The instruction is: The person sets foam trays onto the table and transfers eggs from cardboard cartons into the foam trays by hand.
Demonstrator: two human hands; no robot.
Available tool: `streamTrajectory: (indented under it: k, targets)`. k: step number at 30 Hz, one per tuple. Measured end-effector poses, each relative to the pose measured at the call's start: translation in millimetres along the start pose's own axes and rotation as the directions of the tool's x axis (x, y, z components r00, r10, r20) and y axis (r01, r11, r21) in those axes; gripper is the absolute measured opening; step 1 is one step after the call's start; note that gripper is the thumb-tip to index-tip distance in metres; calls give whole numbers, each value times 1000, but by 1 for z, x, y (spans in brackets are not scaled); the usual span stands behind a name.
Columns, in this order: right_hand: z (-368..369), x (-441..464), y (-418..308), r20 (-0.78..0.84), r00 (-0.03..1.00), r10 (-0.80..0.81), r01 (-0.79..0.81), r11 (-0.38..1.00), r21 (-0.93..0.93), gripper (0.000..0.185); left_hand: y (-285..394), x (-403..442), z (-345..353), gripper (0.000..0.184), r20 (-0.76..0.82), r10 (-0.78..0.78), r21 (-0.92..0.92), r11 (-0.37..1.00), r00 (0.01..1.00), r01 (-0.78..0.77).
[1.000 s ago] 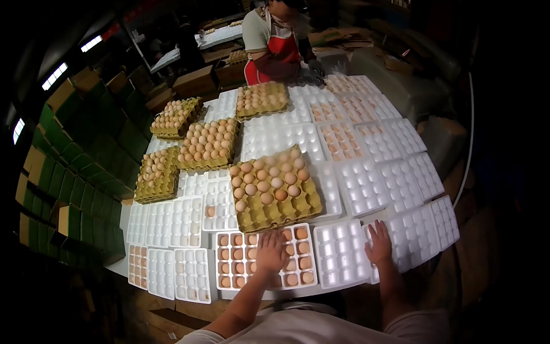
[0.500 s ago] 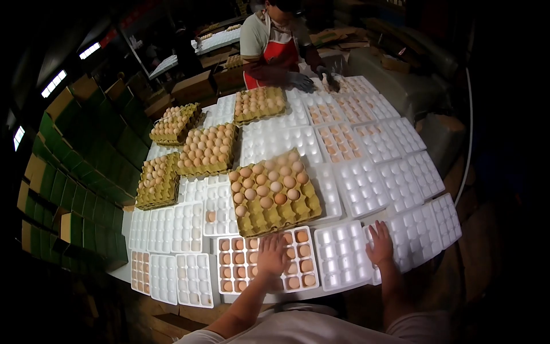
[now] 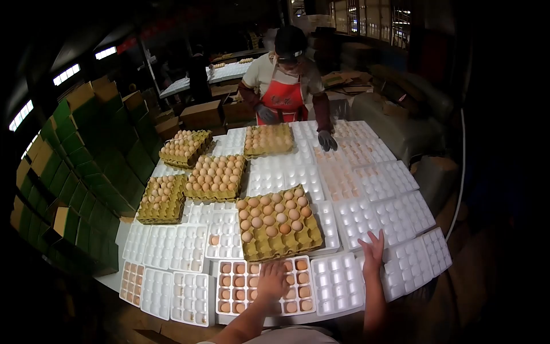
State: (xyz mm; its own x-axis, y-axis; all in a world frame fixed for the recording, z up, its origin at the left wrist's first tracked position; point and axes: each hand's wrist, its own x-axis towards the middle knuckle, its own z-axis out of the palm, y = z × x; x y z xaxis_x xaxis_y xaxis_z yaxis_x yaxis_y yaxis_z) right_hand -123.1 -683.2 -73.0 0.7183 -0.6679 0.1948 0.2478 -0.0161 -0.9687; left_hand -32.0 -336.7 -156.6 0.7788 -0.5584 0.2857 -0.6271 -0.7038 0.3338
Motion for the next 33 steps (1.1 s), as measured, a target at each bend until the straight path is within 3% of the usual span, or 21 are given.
streamTrajectory:
  k: [2, 4, 6, 8, 13, 15, 16, 18, 19, 21, 22, 24, 25, 27, 28, 31, 32, 33]
  targets:
    - [76, -9, -97, 172, 964, -202, 134, 931, 341, 92, 0, -1, 0, 56, 11, 2, 2, 1000, 1000, -2]
    - [134, -23, -183, 262, 886, -383, 154, 775, 613, 98, -3, -1, 1, 56, 18, 7, 5, 1000, 1000, -7]
    - [172, -44, -255, 293, 808, -512, 139, 648, 749, 100, -3, -1, 4, 56, 20, 7, -2, 1000, 1000, -6]
    - [199, -65, -307, 337, 756, -561, 91, 600, 795, 96, 3, 2, -8, 55, 42, 16, 5, 1000, 999, -16]
    - [225, -103, -367, 361, 861, -359, -155, 491, 857, 77, 0, 0, -9, 55, -12, -2, -64, 998, 1000, 1]
    - [232, -106, -364, 355, 842, -406, -196, 383, 903, 69, -2, 1, -6, 55, -35, 2, -73, 997, 999, -5]
    - [246, -106, -359, 324, 805, -498, -194, 296, 935, 66, -3, 0, -5, 55, -44, 3, -79, 997, 999, -6]
    - [268, -111, -348, 129, 785, -606, 28, 243, 970, 60, -2, -1, -3, 56, -67, 0, -69, 998, 998, -4]
    - [275, -118, -341, -24, 773, -634, 253, 273, 928, 55, -2, -1, -3, 56, -71, 0, -66, 998, 997, -4]
    - [274, -118, -336, -73, 709, -701, 397, 312, 863, 49, -3, -1, -1, 56, -80, -1, -62, 998, 997, -4]
    - [266, -109, -342, 19, 684, -729, 331, 333, 883, 48, -3, -2, 2, 56, -59, -13, -42, 999, 998, 10]
    - [267, -106, -359, 119, 740, -662, 168, 353, 920, 46, -7, -1, 7, 56, -32, 4, -36, 999, 999, -5]
    - [273, -116, -375, 136, 817, -560, 74, 335, 939, 47, -9, -1, 9, 56, -20, 15, -33, 999, 1000, -16]
    - [278, -121, -378, 102, 835, -541, 89, 315, 945, 47, -8, 0, 8, 56, -30, 13, -36, 999, 999, -14]
    - [279, -119, -365, 52, 780, -624, 192, 317, 929, 47, -8, -1, 7, 55, -37, 15, -47, 999, 999, -17]
    - [250, -91, -343, 308, 597, -741, 176, 495, 851, 52, -7, 0, 7, 56, -55, 8, -60, 998, 998, -11]
    - [243, -116, -359, 312, 717, -623, 202, 615, 762, 54, -6, 0, 7, 56, -57, 5, -58, 998, 998, -8]
    - [241, -121, -361, 300, 753, -586, 222, 656, 722, 57, -6, 0, 6, 56, -57, 3, -57, 998, 998, -7]
